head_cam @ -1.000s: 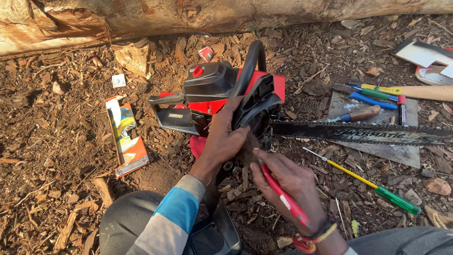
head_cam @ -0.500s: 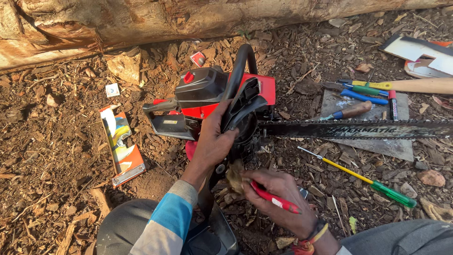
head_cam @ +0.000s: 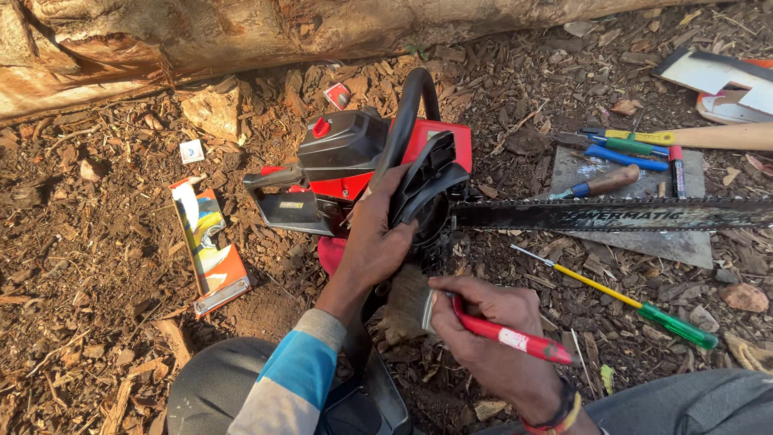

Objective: The person sits on the ground and repairs a chainsaw. They install the chain onto the guide bar, secure the side cover with a screwdriver, and clean the spark arrestor using a wire brush.

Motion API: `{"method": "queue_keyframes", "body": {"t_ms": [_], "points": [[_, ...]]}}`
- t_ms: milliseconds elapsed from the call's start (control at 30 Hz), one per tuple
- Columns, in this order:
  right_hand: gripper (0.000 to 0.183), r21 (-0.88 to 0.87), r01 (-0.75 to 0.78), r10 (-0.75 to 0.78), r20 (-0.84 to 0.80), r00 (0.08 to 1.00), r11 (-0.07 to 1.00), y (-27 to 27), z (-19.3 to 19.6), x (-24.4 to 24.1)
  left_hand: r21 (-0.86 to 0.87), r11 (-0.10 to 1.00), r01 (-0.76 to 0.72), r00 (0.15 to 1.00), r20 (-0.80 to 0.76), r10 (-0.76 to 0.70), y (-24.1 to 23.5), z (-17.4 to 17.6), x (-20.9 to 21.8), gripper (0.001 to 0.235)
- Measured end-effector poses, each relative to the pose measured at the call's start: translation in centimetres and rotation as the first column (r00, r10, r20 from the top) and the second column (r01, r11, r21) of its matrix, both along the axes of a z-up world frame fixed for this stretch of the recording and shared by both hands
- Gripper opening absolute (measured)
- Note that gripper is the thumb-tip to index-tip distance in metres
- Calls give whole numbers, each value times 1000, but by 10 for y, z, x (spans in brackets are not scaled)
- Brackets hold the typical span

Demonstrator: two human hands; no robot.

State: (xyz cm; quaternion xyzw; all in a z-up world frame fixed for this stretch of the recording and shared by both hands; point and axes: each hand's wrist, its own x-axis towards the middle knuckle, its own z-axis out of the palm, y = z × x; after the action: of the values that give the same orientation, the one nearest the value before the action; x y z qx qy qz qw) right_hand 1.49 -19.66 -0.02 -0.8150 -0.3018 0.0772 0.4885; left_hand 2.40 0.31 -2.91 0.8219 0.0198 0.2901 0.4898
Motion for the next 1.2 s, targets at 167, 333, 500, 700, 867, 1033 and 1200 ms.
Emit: {"method": "queue_keyframes", "body": {"t_ms": [167,333,500,700,867,1033,1200], "points": [[18,-56,-151,150,-14,989,987,17,-13,-8,-87,993,80,997,24,-78,0,6,0,68],[19,57,19,-22,61,998,998,10,-6,-10,2,1000,21,1000,11,-21,-2,1,-2,67],[23,-91,-229,208,-190,959,969,9,-2,1,-33,999,26,994,-104,-30,-2,9,-3,67],[29,166,126,-142,83,986,978,-16,2,33,-174,982,68,985,-144,-94,2,7,1,62],[27,-14,-36,38,145,989,999,-14,-18,29,-204,974,99,993,-48,-111,0,-5,5,70],[22,-299,-11,-24,-114,993,954,-30,-4,35,-342,936,89,992,-51,-113,13,-9,6,76],[30,131,10,-40,228,973,991,-26,5,47,-287,943,166,983,-28,-182,11,-8,3,74]]}}
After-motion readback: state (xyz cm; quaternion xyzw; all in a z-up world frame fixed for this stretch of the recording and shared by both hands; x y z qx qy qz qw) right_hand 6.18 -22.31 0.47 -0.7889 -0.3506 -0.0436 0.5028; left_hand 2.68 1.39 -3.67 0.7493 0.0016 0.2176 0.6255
